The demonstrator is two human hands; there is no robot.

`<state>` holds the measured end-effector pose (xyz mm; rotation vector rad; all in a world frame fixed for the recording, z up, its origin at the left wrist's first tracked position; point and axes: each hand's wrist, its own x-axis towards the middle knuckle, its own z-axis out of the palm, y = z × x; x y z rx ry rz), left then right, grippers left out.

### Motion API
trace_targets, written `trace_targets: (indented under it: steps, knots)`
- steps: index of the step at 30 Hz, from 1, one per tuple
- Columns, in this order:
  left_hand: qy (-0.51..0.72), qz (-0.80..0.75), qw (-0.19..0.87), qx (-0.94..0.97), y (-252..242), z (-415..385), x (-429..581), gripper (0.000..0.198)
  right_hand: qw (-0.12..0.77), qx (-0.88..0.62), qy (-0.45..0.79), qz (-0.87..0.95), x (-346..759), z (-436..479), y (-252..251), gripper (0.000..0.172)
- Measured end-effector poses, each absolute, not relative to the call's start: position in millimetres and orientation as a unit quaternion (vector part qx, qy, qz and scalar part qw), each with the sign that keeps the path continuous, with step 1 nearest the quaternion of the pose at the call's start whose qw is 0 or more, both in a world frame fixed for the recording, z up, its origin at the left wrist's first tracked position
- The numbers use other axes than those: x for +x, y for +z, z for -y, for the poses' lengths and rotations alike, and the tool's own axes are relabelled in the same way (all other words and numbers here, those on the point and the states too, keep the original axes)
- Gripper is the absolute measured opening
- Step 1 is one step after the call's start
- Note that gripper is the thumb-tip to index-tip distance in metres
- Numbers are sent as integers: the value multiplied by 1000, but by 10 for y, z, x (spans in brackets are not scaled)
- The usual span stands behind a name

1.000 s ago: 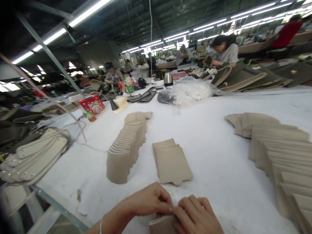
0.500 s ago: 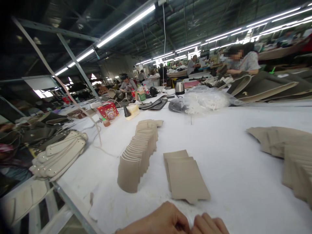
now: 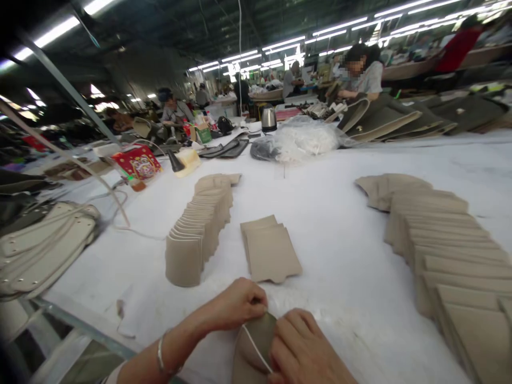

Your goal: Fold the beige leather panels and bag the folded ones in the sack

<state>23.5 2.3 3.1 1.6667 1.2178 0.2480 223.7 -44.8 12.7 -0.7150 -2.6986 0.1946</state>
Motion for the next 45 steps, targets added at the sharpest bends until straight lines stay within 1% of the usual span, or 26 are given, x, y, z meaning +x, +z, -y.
trace_targets:
  steps: [2, 4, 6, 8, 10, 13, 15, 18, 23, 29, 33, 39, 45]
  knots:
    - [107, -482, 536, 684, -24, -6, 238, 11, 178, -281, 136, 933, 2244, 469, 170, 25]
    - [114, -467, 560, 675, -60, 15, 232, 11, 205, -292, 174, 918, 2247, 481, 149, 24]
    - [128, -451, 586, 661, -53, 35, 202, 17, 229, -297, 176, 910, 2247, 477, 90, 23]
    - [150, -438, 589, 663, 5, 60, 139, 25, 241, -303, 163, 908, 2245, 460, 21, 21]
    - [160, -439, 560, 684, 91, 104, 55, 30, 244, -322, 168, 899, 2241, 441, -42, 18]
    - [114, -469, 500, 719, 187, 211, -58, 24, 236, -347, 225, 879, 2229, 426, -126, 16]
    - [89, -488, 468, 731, 188, 290, -91, 24, 233, -356, 260, 867, 2215, 420, -182, 13]
    - [101, -492, 446, 741, 116, 366, -85, 14, 224, -364, 289, 857, 2194, 414, -268, 10]
    - [99, -487, 421, 758, 4, 366, -57, 15, 224, -338, 287, 868, 2189, 408, -373, 10]
    - [88, -475, 400, 779, -34, 347, -58, 23, 210, -350, 290, 865, 2192, 399, -409, 11]
    - [83, -465, 400, 785, -24, 345, -52, 22, 194, -357, 278, 871, 2181, 392, -408, 13]
    - [99, -452, 460, 758, 46, 311, -28, 21, 197, -353, 225, 886, 2181, 386, -406, 15]
    - [94, -464, 423, 772, -22, 277, 59, 14, 172, -369, 243, 881, 2198, 376, -342, 15]
